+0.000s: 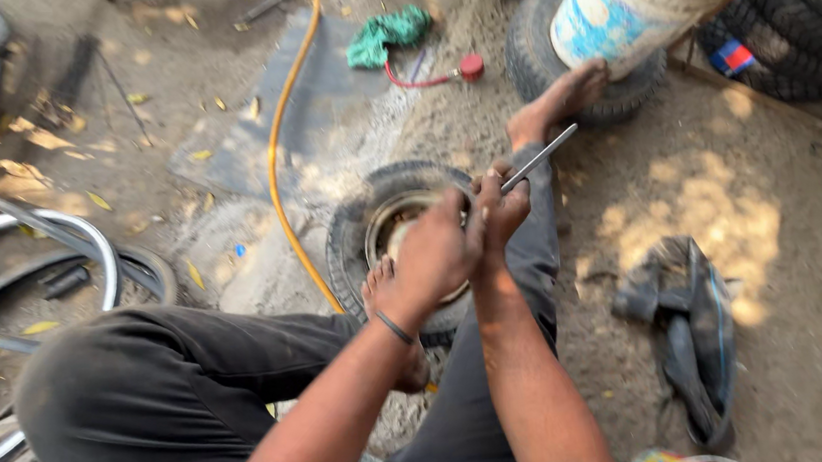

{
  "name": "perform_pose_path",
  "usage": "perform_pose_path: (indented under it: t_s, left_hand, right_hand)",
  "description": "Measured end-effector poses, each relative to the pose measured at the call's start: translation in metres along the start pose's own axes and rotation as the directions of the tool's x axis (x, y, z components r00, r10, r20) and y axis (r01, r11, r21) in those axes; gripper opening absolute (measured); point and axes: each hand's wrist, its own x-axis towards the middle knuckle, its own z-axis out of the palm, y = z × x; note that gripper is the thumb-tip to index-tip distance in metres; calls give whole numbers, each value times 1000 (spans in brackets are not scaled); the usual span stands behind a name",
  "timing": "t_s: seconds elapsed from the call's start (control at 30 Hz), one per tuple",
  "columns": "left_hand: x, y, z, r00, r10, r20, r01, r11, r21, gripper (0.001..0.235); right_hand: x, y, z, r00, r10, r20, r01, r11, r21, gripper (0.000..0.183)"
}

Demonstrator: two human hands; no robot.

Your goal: The person sits on the ground and works on a small tire, using hands to manipulate the rim and a metal tool to pry the tire bead. The person repeatedly adjusts the tool and applies force to separate the tire from the rim.

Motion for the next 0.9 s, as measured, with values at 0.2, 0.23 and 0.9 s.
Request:
perform_pose_path:
  t_s: [0.2,0.23,0.9]
  left_hand:
    - [3,16,-13,979,165,-122,-128,956,265,38]
    - [16,8,-12,973,185,-141,-135,943,303,37]
    - [105,28,91,933,342,111,-354,821,447,24]
  right_hand:
    - [87,-35,-51,968,-248,-45,238,958,-161,94]
    - [91,-43,-66,941,-338,11,319,876,-363,77]
    - [-69,-25,-114,723,4,690,60,996,-69,21]
